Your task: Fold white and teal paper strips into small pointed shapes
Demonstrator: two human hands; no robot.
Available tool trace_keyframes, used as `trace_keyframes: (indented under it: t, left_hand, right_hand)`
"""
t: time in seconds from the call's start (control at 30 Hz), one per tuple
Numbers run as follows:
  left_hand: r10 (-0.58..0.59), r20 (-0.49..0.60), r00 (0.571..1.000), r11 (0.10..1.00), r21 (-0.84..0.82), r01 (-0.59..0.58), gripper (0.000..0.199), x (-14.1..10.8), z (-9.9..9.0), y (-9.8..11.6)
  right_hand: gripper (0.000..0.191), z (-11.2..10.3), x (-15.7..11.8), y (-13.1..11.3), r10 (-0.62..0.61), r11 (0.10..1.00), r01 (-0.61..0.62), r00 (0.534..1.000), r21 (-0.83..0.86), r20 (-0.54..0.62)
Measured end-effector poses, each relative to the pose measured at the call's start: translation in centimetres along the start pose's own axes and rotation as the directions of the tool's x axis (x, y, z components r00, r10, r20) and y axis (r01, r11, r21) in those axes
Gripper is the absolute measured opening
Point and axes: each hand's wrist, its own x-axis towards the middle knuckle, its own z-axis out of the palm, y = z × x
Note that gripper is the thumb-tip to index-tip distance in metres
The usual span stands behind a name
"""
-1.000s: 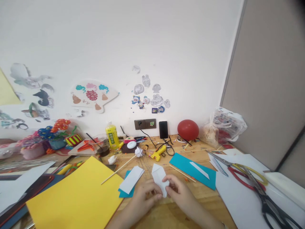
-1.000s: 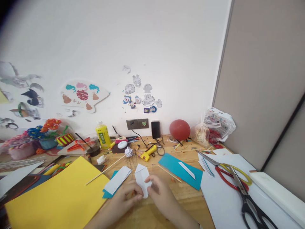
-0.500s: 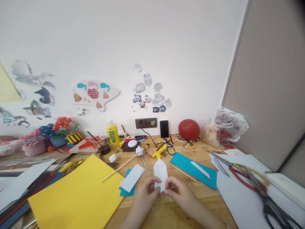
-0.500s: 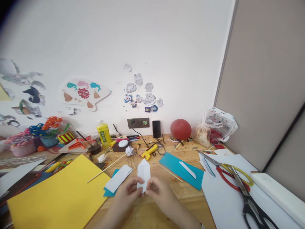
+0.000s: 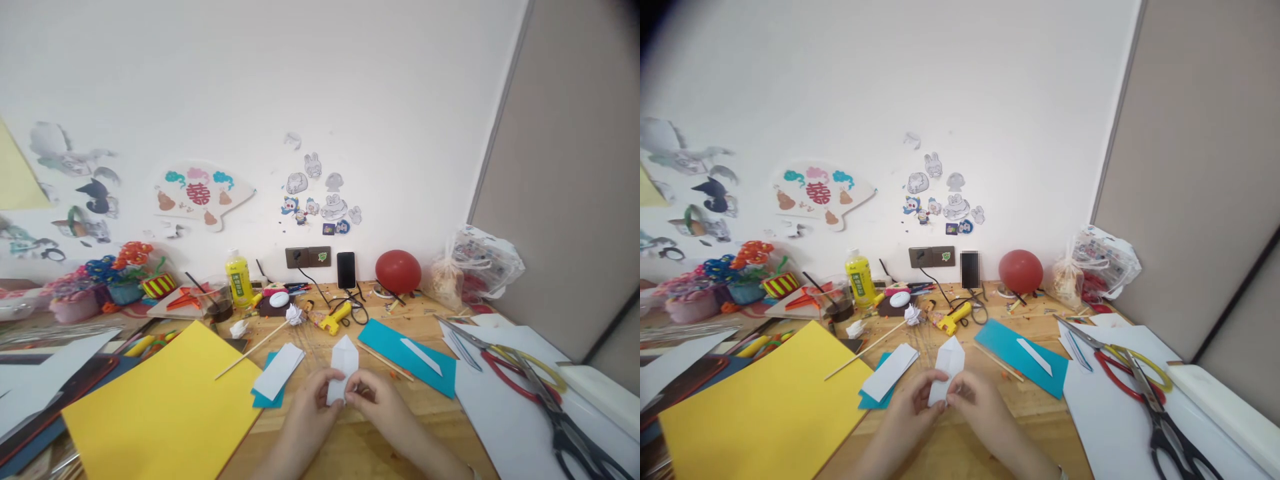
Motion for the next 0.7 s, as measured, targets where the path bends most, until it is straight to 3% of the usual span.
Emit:
trace_keyframes:
  t: [0.53,0.7]
  left_hand:
    - [-0.006,-0.002,1.0,0.992,-0.129,0.006,0.026,-0.15,0.45,0.13]
    - [-0.073,-0.007,0.997,0.981,-0.179,0.071,0.027,-0.27,0.64,0.86]
  right_hand:
    - [0.008,0.58,-0.06,0.83,0.061,0.998,-0.059,0.993,0.022,-0.099]
    - [0.007,0.76,-0.09,0.43,0.07,0.997,-0.066,0.99,0.035,-0.119]
